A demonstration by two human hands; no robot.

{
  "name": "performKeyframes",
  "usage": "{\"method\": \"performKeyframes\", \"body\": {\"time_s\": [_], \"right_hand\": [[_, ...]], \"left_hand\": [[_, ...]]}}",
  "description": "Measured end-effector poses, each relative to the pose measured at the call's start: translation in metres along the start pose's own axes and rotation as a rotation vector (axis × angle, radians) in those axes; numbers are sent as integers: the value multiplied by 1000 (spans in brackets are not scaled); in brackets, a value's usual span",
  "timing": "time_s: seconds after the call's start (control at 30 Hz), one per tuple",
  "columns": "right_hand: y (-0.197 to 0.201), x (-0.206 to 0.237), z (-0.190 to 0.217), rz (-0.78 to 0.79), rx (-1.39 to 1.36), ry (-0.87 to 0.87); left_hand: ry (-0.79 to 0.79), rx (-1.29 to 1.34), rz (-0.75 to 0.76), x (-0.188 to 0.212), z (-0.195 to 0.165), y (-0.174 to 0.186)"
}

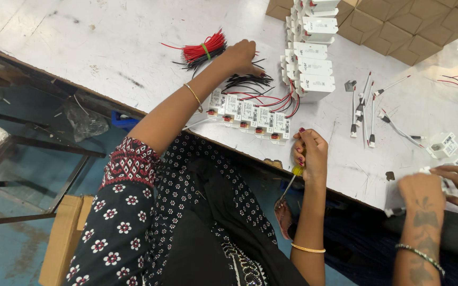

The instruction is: The person assembles small white electronic modules by inserting red and black wires into terminal blocks and tightening them with a screwdriver. They handle multiple modules in sequence, organizing them on the table while a coworker works nearby.

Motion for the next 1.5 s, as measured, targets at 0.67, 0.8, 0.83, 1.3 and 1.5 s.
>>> {"method": "performKeyframes", "body": {"time_s": [0.67, 0.8, 0.83, 1.3, 1.5], "right_hand": [[3, -2, -2, -9, -2, -7], [3, -3, -2, -1, -13, -4], [3, -3, -2, 1, -17, -3], [1, 1, 1, -6, -26, 1], [1, 1, 1, -14, -22, -3]], "left_hand": [[-111, -120, 188, 12, 9, -5], [-122, -138, 232, 10, 8, -3], [-120, -156, 242, 11, 7, -4], [-88, -6, 197, 5, 10, -3], [-108, 137, 73, 1, 11, -1]]}}
Point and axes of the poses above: each hand's wrist, its own x-axis away from the middle knuckle, its own y-axis out of the back of the hand, z = x × y, the point moved 3 cm from there along -x, towards the middle knuckle, and after that the axes turned 15 degrees about -z, right-handed, at the moved point
